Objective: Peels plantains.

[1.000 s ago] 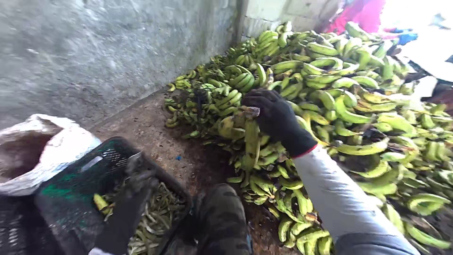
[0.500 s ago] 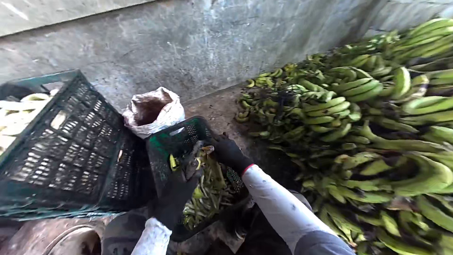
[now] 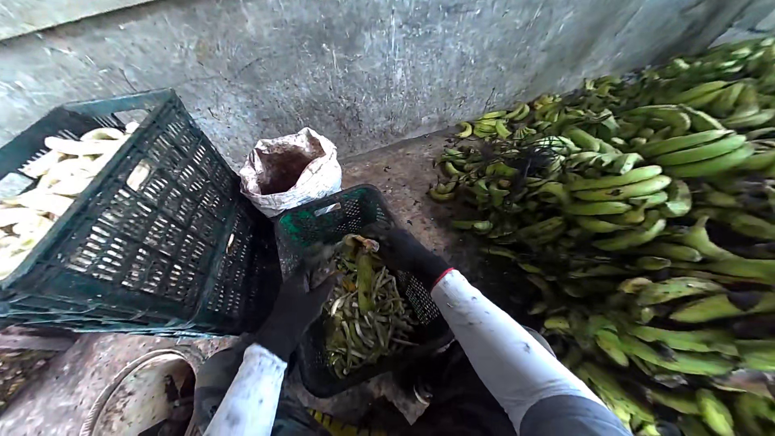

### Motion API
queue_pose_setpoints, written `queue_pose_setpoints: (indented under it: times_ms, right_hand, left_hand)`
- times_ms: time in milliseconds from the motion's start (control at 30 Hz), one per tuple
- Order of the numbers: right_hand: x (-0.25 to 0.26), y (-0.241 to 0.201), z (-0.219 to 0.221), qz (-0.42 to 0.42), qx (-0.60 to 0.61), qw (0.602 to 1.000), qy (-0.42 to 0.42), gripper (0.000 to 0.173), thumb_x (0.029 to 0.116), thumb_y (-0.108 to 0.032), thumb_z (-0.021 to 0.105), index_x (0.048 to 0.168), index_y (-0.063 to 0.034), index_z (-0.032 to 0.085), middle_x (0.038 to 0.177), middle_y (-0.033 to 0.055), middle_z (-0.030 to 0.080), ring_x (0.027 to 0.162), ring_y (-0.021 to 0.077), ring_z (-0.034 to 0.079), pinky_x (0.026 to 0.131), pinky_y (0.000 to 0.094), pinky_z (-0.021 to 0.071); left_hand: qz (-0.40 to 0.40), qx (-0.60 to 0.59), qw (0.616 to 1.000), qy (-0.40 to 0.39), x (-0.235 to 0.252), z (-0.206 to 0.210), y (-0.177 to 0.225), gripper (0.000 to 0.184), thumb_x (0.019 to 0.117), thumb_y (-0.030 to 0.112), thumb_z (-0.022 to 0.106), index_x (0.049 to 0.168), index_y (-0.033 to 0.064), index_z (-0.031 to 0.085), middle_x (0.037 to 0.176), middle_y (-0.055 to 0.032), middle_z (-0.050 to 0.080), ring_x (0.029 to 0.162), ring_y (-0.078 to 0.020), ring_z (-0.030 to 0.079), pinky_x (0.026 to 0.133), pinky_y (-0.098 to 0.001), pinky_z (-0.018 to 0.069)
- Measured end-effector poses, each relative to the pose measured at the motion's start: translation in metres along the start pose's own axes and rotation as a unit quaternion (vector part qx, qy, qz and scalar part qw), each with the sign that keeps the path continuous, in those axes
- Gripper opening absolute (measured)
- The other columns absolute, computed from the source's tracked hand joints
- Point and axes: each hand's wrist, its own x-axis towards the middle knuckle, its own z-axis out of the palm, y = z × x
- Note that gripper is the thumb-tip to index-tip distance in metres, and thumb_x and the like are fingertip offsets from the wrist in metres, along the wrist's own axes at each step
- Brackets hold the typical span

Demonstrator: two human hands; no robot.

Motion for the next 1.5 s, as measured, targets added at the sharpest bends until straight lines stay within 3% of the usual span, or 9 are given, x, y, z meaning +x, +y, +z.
queue_pose_setpoints:
  times_ms: [233, 400, 567, 667, 800, 1033, 1200, 1333, 1500]
  right_hand:
    - [-0.009, -0.036, 0.008, 0.057, 0.075, 0.993, -0.066, 0.035, 0.0948, -0.003, 0.055, 0.127, 0.0052, 0.063, 0.122, 0.0259, 0.064, 0.106, 0.0385, 0.065, 0.094, 0.0561, 0.0502]
    - [-0.006, -0.019, 0.033, 0.105, -0.040, 0.980, -0.164, 0.031, 0.0954, -0.011, 0.062, 0.124, -0.0014, 0.067, 0.129, 0.0232, 0.062, 0.121, 0.0435, 0.058, 0.099, 0.0622, 0.0451]
    - [-0.012, 0.036, 0.040, 0.257, -0.043, 0.964, -0.048, 0.033, 0.1038, -0.023, 0.055, 0.132, -0.0070, 0.063, 0.134, 0.0212, 0.060, 0.120, 0.0419, 0.060, 0.098, 0.0628, 0.0483]
    - [-0.011, 0.036, 0.024, 0.257, -0.017, 0.966, -0.032, 0.033, 0.1047, -0.021, 0.053, 0.129, -0.0015, 0.062, 0.128, 0.0248, 0.062, 0.118, 0.0417, 0.061, 0.099, 0.0615, 0.0470]
    - [-0.008, 0.025, 0.033, 0.312, -0.063, 0.940, -0.122, 0.067, 0.0992, -0.039, 0.061, 0.159, -0.0228, 0.034, 0.155, 0.0169, 0.043, 0.134, 0.0405, 0.050, 0.105, 0.0713, 0.0361]
    - [-0.047, 0.026, 0.043, 0.310, 0.084, 0.912, -0.254, 0.036, 0.1051, -0.027, 0.052, 0.131, -0.0040, 0.063, 0.127, 0.0222, 0.065, 0.118, 0.0368, 0.062, 0.100, 0.0601, 0.0463]
    - [-0.059, -0.031, 0.043, 0.163, 0.464, 0.869, -0.060, 0.021, 0.1018, -0.015, 0.048, 0.117, -0.0079, 0.061, 0.100, -0.0056, 0.064, 0.091, -0.0036, 0.059, 0.084, 0.0170, 0.0499]
    - [-0.044, -0.022, 0.057, 0.044, 0.676, 0.734, 0.051, 0.019, 0.0989, -0.035, 0.058, 0.110, -0.0211, 0.065, 0.101, -0.0092, 0.072, 0.095, 0.0016, 0.066, 0.086, 0.0236, 0.0548]
    - [-0.034, -0.031, 0.047, 0.129, 0.670, 0.709, 0.180, 0.032, 0.0996, -0.034, 0.056, 0.119, -0.0084, 0.058, 0.096, 0.0068, 0.071, 0.086, 0.0159, 0.069, 0.079, 0.0360, 0.0599]
  left_hand:
    - [-0.053, -0.063, 0.993, -0.081, 0.022, 0.013, 0.013, 0.047, 0.0989, 0.024, 0.068, 0.139, 0.0037, 0.054, 0.115, -0.0120, 0.067, 0.097, -0.0148, 0.066, 0.087, -0.0352, 0.0557]
    - [-0.092, 0.155, 0.977, -0.113, 0.014, 0.029, 0.007, 0.048, 0.1018, 0.037, 0.060, 0.139, 0.0077, 0.058, 0.121, -0.0183, 0.068, 0.111, -0.0308, 0.066, 0.098, -0.0550, 0.0512]
    - [-0.159, 0.204, 0.958, -0.127, -0.018, 0.027, 0.014, 0.044, 0.1030, 0.034, 0.060, 0.139, 0.0094, 0.059, 0.118, -0.0182, 0.068, 0.107, -0.0321, 0.067, 0.095, -0.0545, 0.0526]
    - [-0.199, 0.139, 0.969, -0.051, -0.025, 0.015, -0.005, 0.045, 0.1010, 0.038, 0.063, 0.134, 0.0079, 0.060, 0.114, -0.0176, 0.068, 0.103, -0.0310, 0.067, 0.092, -0.0543, 0.0532]
    - [-0.202, 0.065, 0.977, 0.025, -0.020, 0.000, -0.028, 0.049, 0.0967, 0.039, 0.069, 0.134, 0.0074, 0.060, 0.115, -0.0146, 0.069, 0.103, -0.0257, 0.067, 0.092, -0.0494, 0.0549]
    - [-0.033, -0.155, 0.974, 0.160, -0.010, -0.006, 0.005, 0.037, 0.0960, 0.021, 0.072, 0.129, 0.0065, 0.063, 0.106, -0.0045, 0.071, 0.087, -0.0090, 0.068, 0.076, -0.0273, 0.0576]
    - [0.008, -0.407, 0.906, 0.117, -0.001, -0.005, 0.013, 0.032, 0.1060, 0.019, 0.053, 0.137, 0.0110, 0.059, 0.097, -0.0097, 0.071, 0.056, -0.0086, 0.057, 0.044, -0.0218, 0.0471]
    - [-0.004, -0.557, 0.829, 0.047, 0.000, 0.014, -0.002, 0.027, 0.1097, 0.015, 0.036, 0.125, 0.0024, 0.053, 0.102, -0.0177, 0.069, 0.087, -0.0263, 0.071, 0.074, -0.0406, 0.0620]
    - [-0.136, -0.526, 0.840, 0.003, -0.017, 0.040, -0.009, 0.026, 0.1076, 0.019, 0.047, 0.125, 0.0035, 0.060, 0.101, -0.0150, 0.071, 0.080, -0.0203, 0.071, 0.063, -0.0320, 0.0611]
